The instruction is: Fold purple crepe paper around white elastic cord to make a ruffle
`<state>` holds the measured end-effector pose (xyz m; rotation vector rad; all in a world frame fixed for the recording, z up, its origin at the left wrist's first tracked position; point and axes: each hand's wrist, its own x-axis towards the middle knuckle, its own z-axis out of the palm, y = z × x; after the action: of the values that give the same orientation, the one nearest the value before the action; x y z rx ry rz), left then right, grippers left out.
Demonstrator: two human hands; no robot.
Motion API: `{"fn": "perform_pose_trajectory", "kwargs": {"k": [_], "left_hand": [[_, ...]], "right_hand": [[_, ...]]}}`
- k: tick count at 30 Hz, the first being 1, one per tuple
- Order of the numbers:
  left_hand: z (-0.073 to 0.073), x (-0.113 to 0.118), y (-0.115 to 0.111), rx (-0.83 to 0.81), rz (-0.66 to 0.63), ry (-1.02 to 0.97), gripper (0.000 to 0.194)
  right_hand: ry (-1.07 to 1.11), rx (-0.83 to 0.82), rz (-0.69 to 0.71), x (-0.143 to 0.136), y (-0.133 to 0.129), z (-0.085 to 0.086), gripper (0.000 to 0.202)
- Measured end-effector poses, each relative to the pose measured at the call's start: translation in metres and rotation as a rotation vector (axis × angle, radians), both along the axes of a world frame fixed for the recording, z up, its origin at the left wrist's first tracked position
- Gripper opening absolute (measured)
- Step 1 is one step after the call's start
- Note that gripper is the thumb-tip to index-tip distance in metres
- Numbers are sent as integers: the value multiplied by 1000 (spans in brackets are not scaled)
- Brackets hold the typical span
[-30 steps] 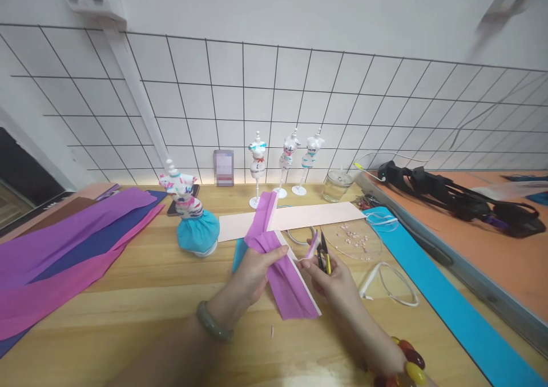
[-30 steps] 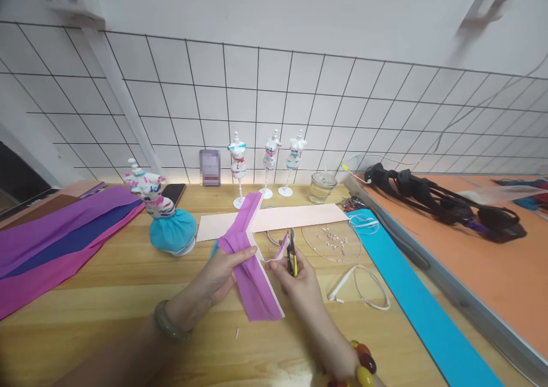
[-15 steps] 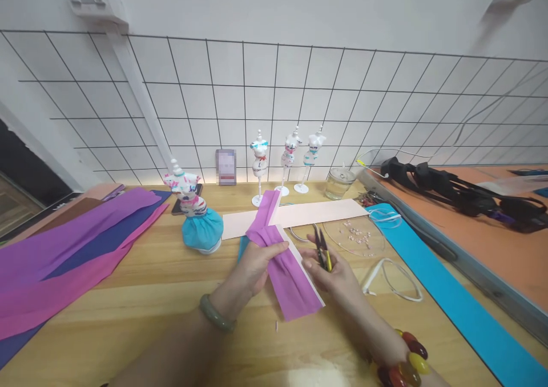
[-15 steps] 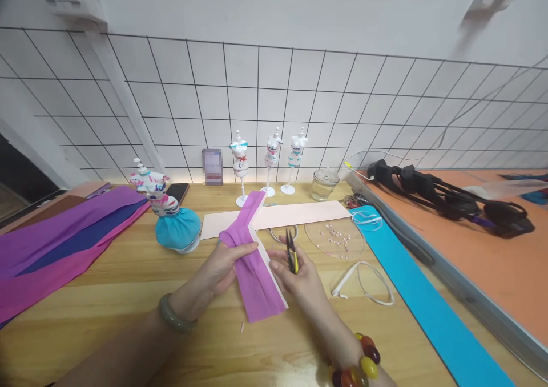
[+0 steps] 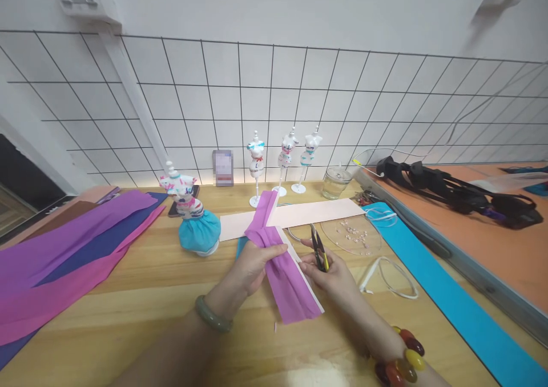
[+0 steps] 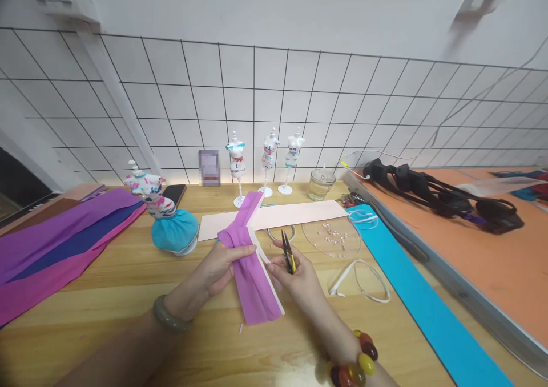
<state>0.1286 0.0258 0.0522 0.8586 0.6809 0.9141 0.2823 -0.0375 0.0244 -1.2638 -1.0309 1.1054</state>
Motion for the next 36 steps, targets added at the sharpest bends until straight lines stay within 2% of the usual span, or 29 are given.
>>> {"fn": "perform_pose_trajectory", "kwargs": {"k": [3, 7, 9, 13, 17, 22, 26, 36], "left_hand": [[-1, 1, 1, -13, 2, 7, 38], [-4, 0, 2, -6, 36, 11, 31], [-5, 0, 4, -7, 58, 19, 32], [-2, -2, 7, -42, 77, 16, 37], [2, -3, 8, -56, 99, 10, 38], [1, -3, 7, -43, 101, 6, 38], [0, -3, 7, -27, 126, 13, 34], [1, 1, 2, -45, 89, 6, 29]], "right_hand": [[-40, 8, -29, 0, 0, 0, 59], [-88, 56, -144, 1, -5, 3, 47], [-71, 60, -90, 1, -8, 4, 41], [-56, -38, 159, -3, -12, 9, 47], [-111, -71, 280, -9, -13, 16, 49], [-137, -102, 312, -12, -12, 19, 56], [-102, -108, 300, -11, -11, 15, 53], [-101, -79, 289, -12, -11, 10, 52]]}}
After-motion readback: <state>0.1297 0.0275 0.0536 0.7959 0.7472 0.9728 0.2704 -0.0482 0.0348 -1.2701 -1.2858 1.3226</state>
